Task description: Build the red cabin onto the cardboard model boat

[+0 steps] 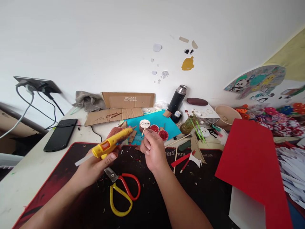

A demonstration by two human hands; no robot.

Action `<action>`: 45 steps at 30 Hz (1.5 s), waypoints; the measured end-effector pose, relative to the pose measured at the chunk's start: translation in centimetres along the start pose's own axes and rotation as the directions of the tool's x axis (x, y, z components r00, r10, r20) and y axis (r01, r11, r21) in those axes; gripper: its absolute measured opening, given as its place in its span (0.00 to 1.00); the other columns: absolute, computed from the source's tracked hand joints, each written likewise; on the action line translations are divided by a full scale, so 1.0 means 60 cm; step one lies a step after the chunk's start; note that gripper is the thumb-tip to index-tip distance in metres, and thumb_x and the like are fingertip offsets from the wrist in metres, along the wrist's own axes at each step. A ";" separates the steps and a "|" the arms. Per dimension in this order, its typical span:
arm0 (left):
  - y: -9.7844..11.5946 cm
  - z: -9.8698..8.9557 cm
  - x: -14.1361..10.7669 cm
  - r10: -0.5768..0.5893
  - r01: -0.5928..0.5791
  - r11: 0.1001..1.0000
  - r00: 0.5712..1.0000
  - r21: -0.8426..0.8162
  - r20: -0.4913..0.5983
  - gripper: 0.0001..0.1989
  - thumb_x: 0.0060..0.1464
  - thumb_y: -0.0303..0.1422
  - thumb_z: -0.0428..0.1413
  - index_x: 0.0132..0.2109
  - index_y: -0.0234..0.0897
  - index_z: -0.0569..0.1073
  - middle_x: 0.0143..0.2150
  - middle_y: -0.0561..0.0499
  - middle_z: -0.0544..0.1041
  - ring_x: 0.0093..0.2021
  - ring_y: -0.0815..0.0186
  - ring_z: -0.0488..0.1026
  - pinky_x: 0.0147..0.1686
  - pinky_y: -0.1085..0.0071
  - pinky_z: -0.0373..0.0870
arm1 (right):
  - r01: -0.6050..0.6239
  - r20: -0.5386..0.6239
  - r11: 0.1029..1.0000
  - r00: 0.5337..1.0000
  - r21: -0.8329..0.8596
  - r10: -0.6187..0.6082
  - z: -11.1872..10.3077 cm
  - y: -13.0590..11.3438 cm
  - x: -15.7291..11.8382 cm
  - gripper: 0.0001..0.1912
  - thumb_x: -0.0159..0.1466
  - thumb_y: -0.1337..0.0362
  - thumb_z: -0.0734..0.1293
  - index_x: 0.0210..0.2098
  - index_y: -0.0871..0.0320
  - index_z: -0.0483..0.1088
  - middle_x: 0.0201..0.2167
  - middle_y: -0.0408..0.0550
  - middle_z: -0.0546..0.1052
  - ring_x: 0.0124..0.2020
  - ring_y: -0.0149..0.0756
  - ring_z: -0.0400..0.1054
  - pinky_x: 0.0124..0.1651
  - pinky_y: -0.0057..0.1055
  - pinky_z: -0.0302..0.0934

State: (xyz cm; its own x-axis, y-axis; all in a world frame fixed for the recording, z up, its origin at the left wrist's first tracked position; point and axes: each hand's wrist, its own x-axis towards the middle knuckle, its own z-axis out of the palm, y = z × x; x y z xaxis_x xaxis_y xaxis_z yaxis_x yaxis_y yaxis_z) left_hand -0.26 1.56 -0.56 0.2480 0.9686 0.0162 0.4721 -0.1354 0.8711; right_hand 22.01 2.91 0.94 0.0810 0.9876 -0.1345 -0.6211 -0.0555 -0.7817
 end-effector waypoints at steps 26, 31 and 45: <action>-0.022 -0.057 0.003 0.353 -0.349 0.927 0.935 0.140 -0.005 0.22 0.68 0.55 0.58 0.43 0.44 0.85 0.35 0.46 0.88 0.32 0.55 0.85 0.31 0.69 0.82 | 0.442 0.199 0.599 0.882 -0.668 -0.428 -0.024 0.025 -0.010 0.07 0.71 0.58 0.69 0.39 0.53 0.74 0.17 0.32 0.63 0.18 0.30 0.57 0.27 0.30 0.57; -0.059 -0.057 -0.006 0.330 -0.323 0.934 0.944 0.152 -0.025 0.21 0.70 0.52 0.56 0.41 0.46 0.86 0.33 0.49 0.88 0.30 0.57 0.83 0.27 0.71 0.80 | 0.454 0.226 0.573 0.877 -0.682 -0.425 -0.025 0.026 -0.011 0.06 0.70 0.59 0.70 0.39 0.53 0.74 0.17 0.33 0.65 0.19 0.31 0.60 0.28 0.30 0.57; -0.050 -0.054 -0.003 0.308 -0.304 0.944 0.951 0.127 -0.013 0.23 0.68 0.56 0.56 0.37 0.46 0.85 0.30 0.51 0.86 0.28 0.57 0.83 0.26 0.71 0.80 | 0.476 0.242 0.540 0.861 -0.694 -0.448 -0.022 0.026 -0.014 0.06 0.71 0.58 0.69 0.38 0.53 0.73 0.17 0.32 0.63 0.18 0.31 0.59 0.26 0.30 0.55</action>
State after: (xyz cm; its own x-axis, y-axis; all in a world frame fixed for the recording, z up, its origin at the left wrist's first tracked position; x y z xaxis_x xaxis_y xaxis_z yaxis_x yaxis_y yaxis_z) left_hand -4.47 2.50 -1.60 0.3707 0.8824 0.2898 0.4781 -0.4488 0.7550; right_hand 22.01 1.82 -0.95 0.1600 0.9103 0.3819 0.2441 0.3384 -0.9088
